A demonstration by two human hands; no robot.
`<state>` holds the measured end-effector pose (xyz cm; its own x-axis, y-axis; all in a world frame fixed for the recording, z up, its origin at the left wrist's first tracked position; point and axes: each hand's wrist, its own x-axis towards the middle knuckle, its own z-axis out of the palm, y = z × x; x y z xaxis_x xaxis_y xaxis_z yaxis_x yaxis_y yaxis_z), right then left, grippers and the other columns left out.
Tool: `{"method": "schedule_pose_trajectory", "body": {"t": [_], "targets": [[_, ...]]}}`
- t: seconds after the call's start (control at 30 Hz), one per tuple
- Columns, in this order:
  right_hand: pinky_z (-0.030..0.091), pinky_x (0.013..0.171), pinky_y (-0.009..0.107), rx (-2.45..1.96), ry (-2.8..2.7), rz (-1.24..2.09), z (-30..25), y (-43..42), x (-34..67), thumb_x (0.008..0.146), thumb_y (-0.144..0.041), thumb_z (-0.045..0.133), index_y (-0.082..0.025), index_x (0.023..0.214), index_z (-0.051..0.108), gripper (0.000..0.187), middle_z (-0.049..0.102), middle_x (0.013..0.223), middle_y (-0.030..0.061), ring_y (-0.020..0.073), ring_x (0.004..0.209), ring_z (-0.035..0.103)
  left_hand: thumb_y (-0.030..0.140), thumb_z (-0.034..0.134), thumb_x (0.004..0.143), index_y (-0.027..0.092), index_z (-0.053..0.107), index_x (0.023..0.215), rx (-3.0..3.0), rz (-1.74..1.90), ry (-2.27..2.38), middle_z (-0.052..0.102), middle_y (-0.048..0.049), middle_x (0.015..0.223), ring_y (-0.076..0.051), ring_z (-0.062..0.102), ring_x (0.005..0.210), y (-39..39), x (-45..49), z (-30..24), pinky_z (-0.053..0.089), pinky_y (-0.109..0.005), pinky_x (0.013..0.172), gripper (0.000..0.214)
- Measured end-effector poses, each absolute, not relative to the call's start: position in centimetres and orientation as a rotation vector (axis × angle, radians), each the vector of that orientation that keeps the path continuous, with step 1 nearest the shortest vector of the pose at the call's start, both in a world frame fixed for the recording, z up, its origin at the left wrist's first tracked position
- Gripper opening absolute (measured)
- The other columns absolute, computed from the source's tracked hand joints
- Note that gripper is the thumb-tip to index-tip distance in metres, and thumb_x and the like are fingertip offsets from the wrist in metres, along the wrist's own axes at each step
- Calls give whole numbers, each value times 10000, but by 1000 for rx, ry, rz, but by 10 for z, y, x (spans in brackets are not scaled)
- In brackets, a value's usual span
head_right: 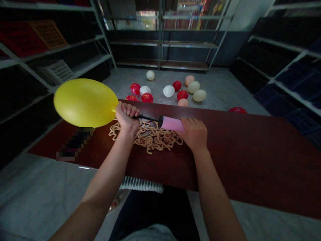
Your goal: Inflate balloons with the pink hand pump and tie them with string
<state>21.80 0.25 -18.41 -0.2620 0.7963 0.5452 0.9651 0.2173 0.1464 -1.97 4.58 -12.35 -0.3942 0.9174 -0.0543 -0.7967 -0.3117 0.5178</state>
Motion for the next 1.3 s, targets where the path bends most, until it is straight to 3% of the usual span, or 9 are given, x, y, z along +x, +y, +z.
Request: {"method": "schedule_pose_trajectory", "body": {"t": [0.2, 0.4, 0.87, 1.07, 1.3], "targets": [[332, 762, 358, -1681, -2037, -701, -183, 7, 235, 850, -450, 547, -168, 1037, 653, 355, 699, 913, 97, 261, 837, 585, 351, 457, 966, 196, 211, 531, 351, 1940, 529, 190, 79, 429, -54, 172, 339, 47, -40, -117, 190, -227, 379, 523], [352, 720, 339, -1665, -2055, -594, -186, 2, 233, 851, -532, 545, -175, 975, 645, 391, 707, 931, 112, 243, 793, 603, 409, 477, 968, 195, 225, 509, 439, 1934, 532, 180, 72, 420, -57, 159, 333, 40, -34, -110, 181, -231, 362, 565], [295, 605, 315, -1603, -2156, -450, -182, -13, 194, 766, -555, 625, -174, 823, 650, 385, 689, 685, 82, 209, 589, 577, 378, 386, 1012, 188, 202, 477, 447, 1661, 548, 179, 57, 398, -62, 168, 316, 27, 23, -121, 175, -236, 346, 597], [285, 617, 319, -1604, -2126, -417, -185, -6, 192, 801, -559, 589, -183, 892, 664, 394, 702, 751, 75, 206, 642, 593, 427, 437, 990, 189, 211, 488, 396, 1714, 568, 185, 65, 404, -62, 177, 326, 33, 21, -125, 195, -230, 359, 599], [301, 683, 338, -1600, -2126, -504, -184, -2, 191, 831, -567, 562, -178, 1011, 658, 439, 704, 864, 95, 235, 779, 595, 368, 439, 984, 193, 236, 499, 376, 1809, 565, 200, 66, 411, -63, 177, 337, 39, 1, -125, 207, -230, 370, 554]]}}
